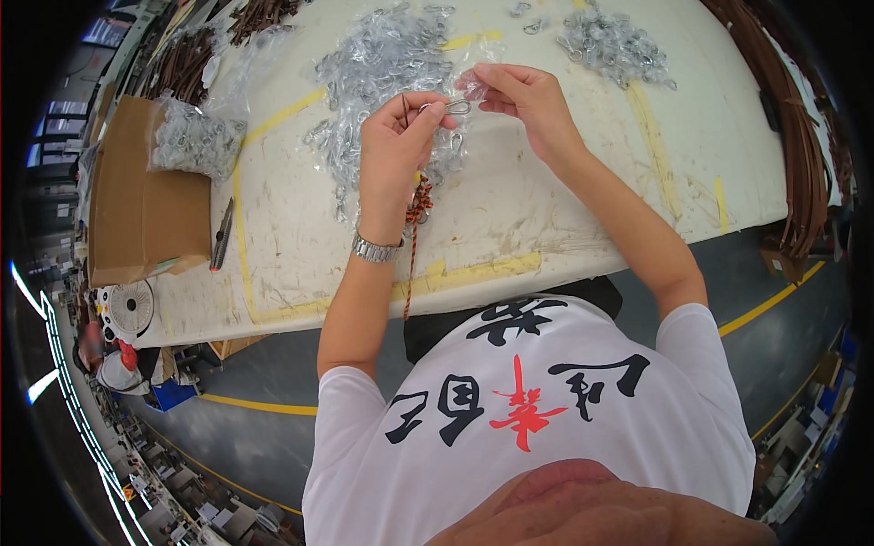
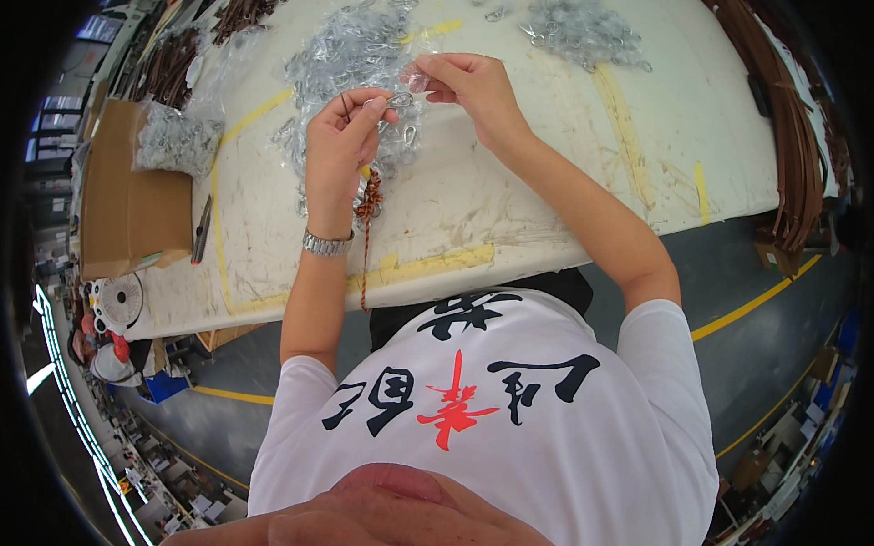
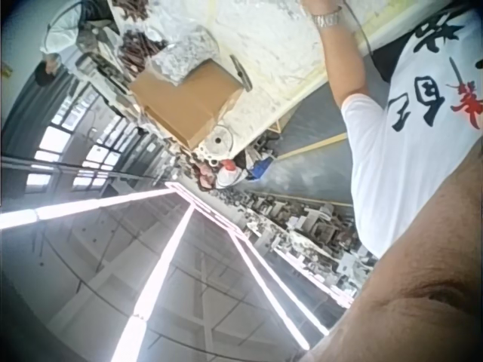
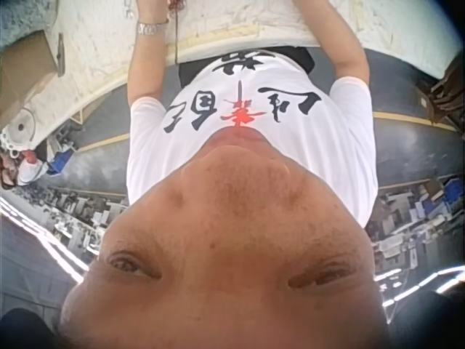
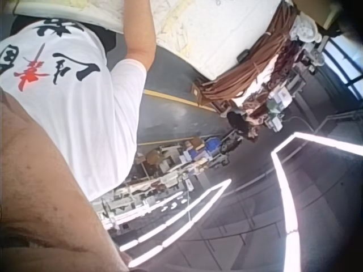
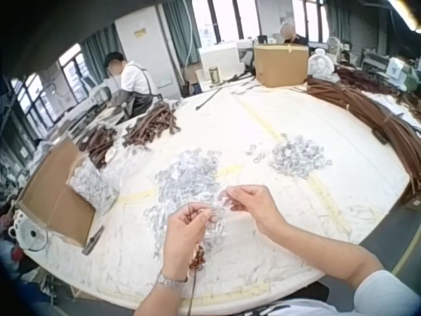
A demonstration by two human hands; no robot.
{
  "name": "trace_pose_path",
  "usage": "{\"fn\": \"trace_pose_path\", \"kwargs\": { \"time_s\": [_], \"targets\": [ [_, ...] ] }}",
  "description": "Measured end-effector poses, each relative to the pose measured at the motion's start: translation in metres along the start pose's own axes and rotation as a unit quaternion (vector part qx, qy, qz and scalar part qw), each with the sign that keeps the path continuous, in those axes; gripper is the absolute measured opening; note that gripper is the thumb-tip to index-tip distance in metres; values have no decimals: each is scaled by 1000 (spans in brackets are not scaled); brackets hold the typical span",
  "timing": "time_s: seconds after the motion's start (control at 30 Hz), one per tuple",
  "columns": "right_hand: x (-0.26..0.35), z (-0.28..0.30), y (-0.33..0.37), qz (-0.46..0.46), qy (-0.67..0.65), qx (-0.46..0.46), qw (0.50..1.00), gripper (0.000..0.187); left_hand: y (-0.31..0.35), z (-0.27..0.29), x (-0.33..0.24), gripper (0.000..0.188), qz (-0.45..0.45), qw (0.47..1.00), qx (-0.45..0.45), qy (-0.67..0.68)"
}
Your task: The recorder is threading small metal components onto a thin cord at a workshop table.
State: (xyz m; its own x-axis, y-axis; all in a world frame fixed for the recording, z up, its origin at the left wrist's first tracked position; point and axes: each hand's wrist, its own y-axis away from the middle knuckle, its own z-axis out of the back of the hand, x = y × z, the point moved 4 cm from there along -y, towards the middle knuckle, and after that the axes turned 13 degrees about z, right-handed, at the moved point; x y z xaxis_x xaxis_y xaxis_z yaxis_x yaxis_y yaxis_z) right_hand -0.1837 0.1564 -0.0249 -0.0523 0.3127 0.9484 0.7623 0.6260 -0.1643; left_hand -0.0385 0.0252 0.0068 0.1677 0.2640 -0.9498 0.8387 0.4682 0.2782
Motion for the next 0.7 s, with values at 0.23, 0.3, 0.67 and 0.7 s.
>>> {"fn": "trace_pose_path", "kwargs": {
  "time_s": [0.23,0.3,0.67,0.7],
  "targets": [
    [2,-5,4,27,-10,-13,1000,32,-6,1,6,23,-7,999,2,42],
    [4,-8,8,26,-6,-3,1000,33,-1,-6,5,32,-27,998,5,62],
    [8,-25,22,-1,-85,16,996,33,4,-24,19,44,-66,994,-75,-41],
    [6,-26,22,0,-86,18,996,33,4,-25,20,43,-65,995,-65,-37]
  ]
}}
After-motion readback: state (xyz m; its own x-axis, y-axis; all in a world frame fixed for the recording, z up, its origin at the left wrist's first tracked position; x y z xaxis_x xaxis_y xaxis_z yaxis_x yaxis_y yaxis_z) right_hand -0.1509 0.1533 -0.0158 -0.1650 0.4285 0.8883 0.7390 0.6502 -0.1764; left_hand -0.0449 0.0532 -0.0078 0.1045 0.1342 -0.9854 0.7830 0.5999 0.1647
